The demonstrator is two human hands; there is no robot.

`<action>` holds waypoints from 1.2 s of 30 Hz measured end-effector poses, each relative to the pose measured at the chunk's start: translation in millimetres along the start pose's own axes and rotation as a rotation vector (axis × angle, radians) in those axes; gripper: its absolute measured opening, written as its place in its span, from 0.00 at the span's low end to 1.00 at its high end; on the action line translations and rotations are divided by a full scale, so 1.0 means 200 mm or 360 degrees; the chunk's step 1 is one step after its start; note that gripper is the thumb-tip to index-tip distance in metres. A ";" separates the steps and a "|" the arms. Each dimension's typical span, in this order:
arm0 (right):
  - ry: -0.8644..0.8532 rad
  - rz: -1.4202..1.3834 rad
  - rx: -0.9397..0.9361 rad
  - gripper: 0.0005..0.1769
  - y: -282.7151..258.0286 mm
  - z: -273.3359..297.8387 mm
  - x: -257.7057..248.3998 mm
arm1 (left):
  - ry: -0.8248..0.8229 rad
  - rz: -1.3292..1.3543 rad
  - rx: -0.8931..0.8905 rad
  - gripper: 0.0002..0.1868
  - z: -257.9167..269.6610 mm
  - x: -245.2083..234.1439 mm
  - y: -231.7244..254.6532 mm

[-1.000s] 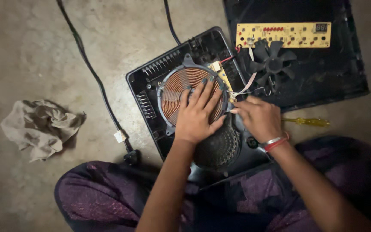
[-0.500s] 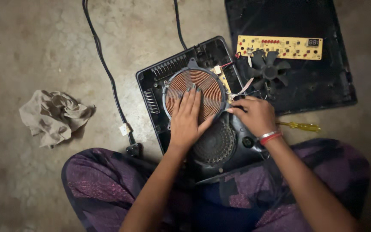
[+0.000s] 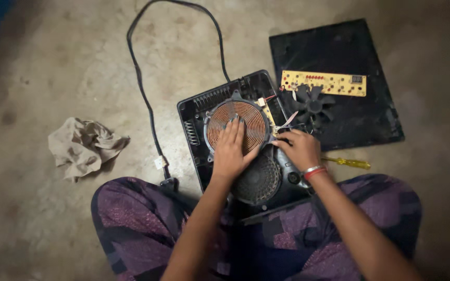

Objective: The person wipes the copper heating coil of a disassembled electric heater with a cloth. They then use a screwdriver to adjust or tighten components around the coil and fan assembly.

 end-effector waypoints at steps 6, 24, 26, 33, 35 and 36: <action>0.0094 -0.0156 0.0109 0.13 0.08 0.05 -0.04 | 0.0157 -0.0094 -0.0235 0.43 0.18 -0.08 -0.08; 0.0097 -0.0151 0.0249 0.14 0.15 0.03 -0.02 | -0.0036 -0.0352 -0.0104 0.45 0.19 -0.14 -0.18; 0.0083 -0.0167 0.0290 0.13 0.17 0.04 -0.01 | -0.0070 -0.0354 -0.0112 0.46 0.18 -0.12 -0.18; 0.0133 -0.0176 0.0136 0.12 0.18 0.02 0.02 | -0.0107 -0.0246 0.0020 0.48 0.01 -0.07 -0.04; 0.0118 -0.0132 0.0170 0.10 0.21 0.01 0.03 | -0.0171 -0.0226 0.0084 0.47 -0.07 -0.03 0.01; 0.0119 -0.0167 0.0155 0.11 0.21 0.01 0.03 | -0.0203 -0.0213 0.0115 0.46 -0.10 0.00 0.03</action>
Point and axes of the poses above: each hand's wrist, its own z-axis away from the middle knuckle, its own x-axis out of the palm, y = z × x, the point moved 6 cm from there along -z, towards the middle knuckle, and after that the axes turned 7 degrees about x, right-handed, at the moved point
